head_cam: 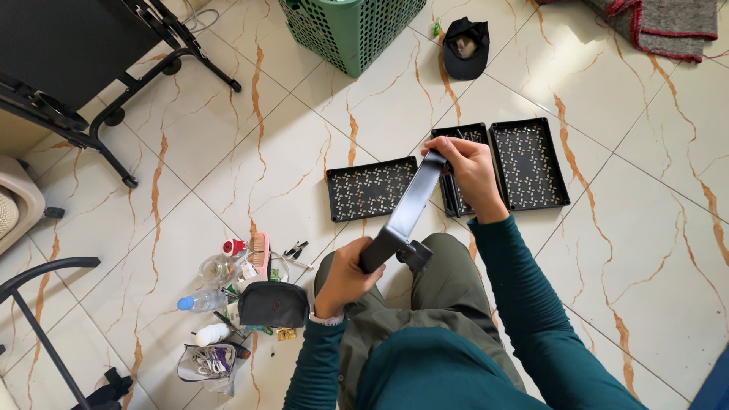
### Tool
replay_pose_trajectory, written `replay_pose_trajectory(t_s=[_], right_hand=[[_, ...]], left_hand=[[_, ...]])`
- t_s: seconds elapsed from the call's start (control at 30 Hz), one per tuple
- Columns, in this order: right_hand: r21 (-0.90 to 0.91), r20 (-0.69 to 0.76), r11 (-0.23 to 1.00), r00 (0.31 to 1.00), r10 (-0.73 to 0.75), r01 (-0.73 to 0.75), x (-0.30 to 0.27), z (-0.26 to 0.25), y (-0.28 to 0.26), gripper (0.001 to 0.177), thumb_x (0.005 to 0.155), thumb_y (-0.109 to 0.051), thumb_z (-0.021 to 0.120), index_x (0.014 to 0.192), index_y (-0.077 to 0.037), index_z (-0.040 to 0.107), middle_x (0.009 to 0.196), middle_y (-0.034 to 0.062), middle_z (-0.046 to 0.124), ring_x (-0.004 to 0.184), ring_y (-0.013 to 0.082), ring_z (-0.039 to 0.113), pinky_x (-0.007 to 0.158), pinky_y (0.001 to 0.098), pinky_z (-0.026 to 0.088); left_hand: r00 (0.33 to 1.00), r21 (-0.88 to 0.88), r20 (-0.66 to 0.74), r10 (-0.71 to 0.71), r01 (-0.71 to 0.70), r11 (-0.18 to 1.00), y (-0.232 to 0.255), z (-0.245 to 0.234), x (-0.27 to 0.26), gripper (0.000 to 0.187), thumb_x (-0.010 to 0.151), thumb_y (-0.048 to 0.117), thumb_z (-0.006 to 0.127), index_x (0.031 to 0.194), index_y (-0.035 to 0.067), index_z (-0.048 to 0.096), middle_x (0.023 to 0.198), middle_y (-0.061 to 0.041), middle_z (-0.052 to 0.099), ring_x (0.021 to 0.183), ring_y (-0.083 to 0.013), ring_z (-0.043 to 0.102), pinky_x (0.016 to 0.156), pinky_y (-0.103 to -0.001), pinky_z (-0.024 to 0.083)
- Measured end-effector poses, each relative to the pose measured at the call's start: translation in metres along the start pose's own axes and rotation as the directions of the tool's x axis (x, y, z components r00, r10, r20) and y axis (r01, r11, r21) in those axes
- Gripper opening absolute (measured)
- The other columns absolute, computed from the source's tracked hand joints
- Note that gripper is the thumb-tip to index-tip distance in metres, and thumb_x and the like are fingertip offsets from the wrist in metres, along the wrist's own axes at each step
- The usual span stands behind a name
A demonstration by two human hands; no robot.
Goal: The person assembles a black plastic storage rack on the floor. They insert vertical poles into the corners of perforated trays, attach wheels to the base, and stack the trays to form a multi-tier unit.
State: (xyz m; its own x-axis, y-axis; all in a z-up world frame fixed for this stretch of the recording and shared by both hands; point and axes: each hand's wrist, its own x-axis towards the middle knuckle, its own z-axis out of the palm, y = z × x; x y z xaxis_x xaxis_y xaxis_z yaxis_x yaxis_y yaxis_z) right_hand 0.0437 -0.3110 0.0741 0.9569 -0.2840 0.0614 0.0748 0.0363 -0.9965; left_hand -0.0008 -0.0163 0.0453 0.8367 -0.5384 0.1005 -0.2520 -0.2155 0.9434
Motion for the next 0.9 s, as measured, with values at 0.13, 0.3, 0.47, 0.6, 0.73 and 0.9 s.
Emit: replay_pose_trajectory(t_s=[0.13,0.3,0.47,0.6,0.73,0.9], right_hand=[[-0.182,-0.129,0.983,0.991,-0.032,0.008,0.003,0.003,0.010,0.040,0.104,-0.035,0.068,0.101,0.003,0.080,0.087,0.0083,0.076,0.075,0.0092,0.067,0.065,0.0215,0.050],[-0.091,-0.044,0.995,0.998,-0.039,0.035,0.002,-0.007,0.016,0.049,0.105,-0.044,0.060,0.103,0.001,0.078,0.095,0.0109,0.076,0.087,0.0128,0.070,0.079,0.0243,0.054],[0.361,0.134,0.911,0.978,0.159,-0.198,0.004,-0.026,0.020,0.064,0.105,-0.056,0.044,0.105,0.000,0.075,0.101,0.0127,0.076,0.090,0.0169,0.067,0.077,0.0267,0.049],[0.354,0.120,0.921,0.985,0.128,-0.162,0.005,-0.026,0.027,0.071,0.106,-0.062,0.046,0.100,0.004,0.073,0.096,0.0138,0.072,0.089,0.0213,0.068,0.085,0.0317,0.054],[0.294,0.103,0.948,0.990,0.098,-0.125,0.008,-0.025,0.033,0.074,0.103,-0.067,0.045,0.101,0.002,0.072,0.098,0.0121,0.073,0.093,0.0206,0.069,0.088,0.0315,0.055],[0.298,-0.194,0.949,0.967,0.163,-0.100,0.008,-0.024,0.049,0.050,0.100,-0.051,0.050,0.120,-0.010,0.072,0.111,0.0007,0.076,0.103,0.0131,0.068,0.093,0.0289,0.054]], left_hand=[[0.994,-0.092,0.062,0.090,-0.084,0.992,0.011,0.001,-0.001,0.045,0.073,0.011,0.076,0.115,0.003,0.063,0.085,-0.014,0.071,0.077,-0.0296,0.072,0.067,-0.034,0.055],[0.999,-0.001,0.044,0.006,-0.006,1.000,0.010,0.005,-0.003,0.035,0.073,0.011,0.079,0.105,0.003,0.068,0.079,-0.015,0.070,0.069,-0.0273,0.071,0.064,-0.034,0.054],[0.999,-0.048,0.001,0.033,-0.033,0.998,-0.002,0.005,0.002,0.030,0.075,0.009,0.077,0.103,0.000,0.067,0.077,-0.014,0.068,0.065,-0.0223,0.064,0.064,-0.033,0.052],[0.999,-0.050,0.044,-0.028,0.030,0.998,-0.008,0.010,0.002,0.030,0.074,0.009,0.076,0.102,0.000,0.067,0.074,-0.013,0.067,0.062,-0.0203,0.060,0.061,-0.032,0.050],[0.999,-0.109,0.013,-0.048,0.049,0.993,-0.013,0.016,0.002,0.029,0.075,0.010,0.076,0.102,0.001,0.067,0.074,-0.012,0.069,0.063,-0.0205,0.065,0.061,-0.031,0.051],[0.958,0.250,-0.210,0.197,-0.142,0.958,-0.020,0.009,0.023,0.045,0.075,0.001,0.075,0.119,0.013,0.071,0.092,-0.009,0.071,0.083,-0.0242,0.070,0.073,-0.034,0.056]])
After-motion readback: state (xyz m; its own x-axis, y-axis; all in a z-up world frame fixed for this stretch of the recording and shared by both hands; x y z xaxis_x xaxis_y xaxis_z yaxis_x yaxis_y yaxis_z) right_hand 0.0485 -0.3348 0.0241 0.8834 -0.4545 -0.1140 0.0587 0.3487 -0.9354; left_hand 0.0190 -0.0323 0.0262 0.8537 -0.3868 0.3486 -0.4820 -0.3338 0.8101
